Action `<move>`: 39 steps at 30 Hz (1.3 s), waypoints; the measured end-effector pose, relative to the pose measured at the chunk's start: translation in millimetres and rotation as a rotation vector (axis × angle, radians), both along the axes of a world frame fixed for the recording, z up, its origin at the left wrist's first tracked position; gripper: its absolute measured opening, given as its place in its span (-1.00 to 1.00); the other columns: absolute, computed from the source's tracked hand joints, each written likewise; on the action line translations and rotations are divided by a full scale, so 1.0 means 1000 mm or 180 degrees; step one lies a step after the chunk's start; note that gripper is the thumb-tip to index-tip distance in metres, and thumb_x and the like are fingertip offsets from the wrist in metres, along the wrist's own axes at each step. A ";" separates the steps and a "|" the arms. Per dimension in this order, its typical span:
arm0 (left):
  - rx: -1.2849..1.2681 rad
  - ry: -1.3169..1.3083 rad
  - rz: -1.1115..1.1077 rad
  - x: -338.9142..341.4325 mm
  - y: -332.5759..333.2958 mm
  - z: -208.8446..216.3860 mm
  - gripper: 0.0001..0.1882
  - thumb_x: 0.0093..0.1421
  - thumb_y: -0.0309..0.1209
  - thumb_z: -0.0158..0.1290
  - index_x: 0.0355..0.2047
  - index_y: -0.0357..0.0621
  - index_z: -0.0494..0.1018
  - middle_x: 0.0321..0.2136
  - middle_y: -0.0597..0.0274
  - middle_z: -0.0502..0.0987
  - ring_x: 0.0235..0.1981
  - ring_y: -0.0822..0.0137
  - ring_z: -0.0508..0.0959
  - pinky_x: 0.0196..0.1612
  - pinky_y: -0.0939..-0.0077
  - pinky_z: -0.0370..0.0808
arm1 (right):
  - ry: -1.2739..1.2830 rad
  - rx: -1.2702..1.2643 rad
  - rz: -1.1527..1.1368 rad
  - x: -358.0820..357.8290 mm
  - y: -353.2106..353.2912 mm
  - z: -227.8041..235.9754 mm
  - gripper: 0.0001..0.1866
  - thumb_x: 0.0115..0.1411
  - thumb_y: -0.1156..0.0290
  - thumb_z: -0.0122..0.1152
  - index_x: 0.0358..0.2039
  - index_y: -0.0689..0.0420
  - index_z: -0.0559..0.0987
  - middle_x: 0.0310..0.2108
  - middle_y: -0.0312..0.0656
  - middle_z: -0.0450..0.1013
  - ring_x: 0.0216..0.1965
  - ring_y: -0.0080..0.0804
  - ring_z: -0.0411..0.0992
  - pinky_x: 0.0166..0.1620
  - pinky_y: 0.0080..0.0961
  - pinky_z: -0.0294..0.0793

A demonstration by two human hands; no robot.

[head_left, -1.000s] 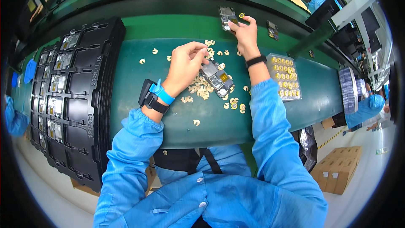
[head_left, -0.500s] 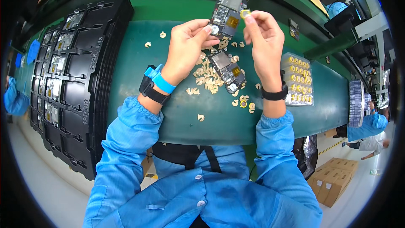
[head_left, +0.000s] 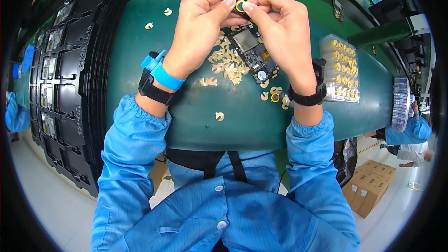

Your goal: The recorder is assembling small electronic components onto a motherboard on a factory assembly line.

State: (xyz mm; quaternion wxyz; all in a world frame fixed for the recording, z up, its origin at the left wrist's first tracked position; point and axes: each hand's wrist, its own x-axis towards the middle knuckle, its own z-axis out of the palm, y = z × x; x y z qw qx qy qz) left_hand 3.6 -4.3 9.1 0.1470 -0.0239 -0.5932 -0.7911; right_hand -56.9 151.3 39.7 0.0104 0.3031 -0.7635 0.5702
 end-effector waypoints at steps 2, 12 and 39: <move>-0.0016 0.0010 0.0003 0.000 0.000 -0.001 -0.67 0.48 -0.48 -0.07 0.11 -0.53 0.45 -0.05 -0.10 0.62 -0.05 0.18 0.68 0.10 0.34 0.65 | 0.0040 -0.0008 -0.0015 0.000 -0.001 -0.002 -0.87 0.21 0.52 0.30 -0.37 0.36 0.65 -0.60 -0.23 0.53 -0.55 -0.66 0.44 -0.45 -0.60 0.42; -0.0081 0.0078 0.0046 0.000 0.000 -0.001 -0.68 0.47 -0.49 -0.05 0.09 -0.54 0.46 -0.05 -0.10 0.62 -0.05 0.18 0.68 0.08 0.36 0.66 | 0.0279 0.0069 -0.0103 0.001 -0.001 -0.003 -0.89 0.17 0.53 0.34 -0.38 0.34 0.65 -0.61 -0.22 0.53 -0.57 -0.61 0.44 -0.45 -0.59 0.43; -0.0010 0.0081 0.0138 0.000 -0.001 0.003 -0.71 0.40 -0.55 0.03 0.05 -0.50 0.50 -0.06 -0.04 0.64 -0.10 0.25 0.69 0.05 0.39 0.68 | 0.1956 0.0122 -0.0150 -0.003 0.001 -0.005 -0.94 0.13 0.58 0.34 -0.35 0.26 0.69 -0.54 -0.13 0.54 -0.59 -0.37 0.51 -0.48 -0.49 0.46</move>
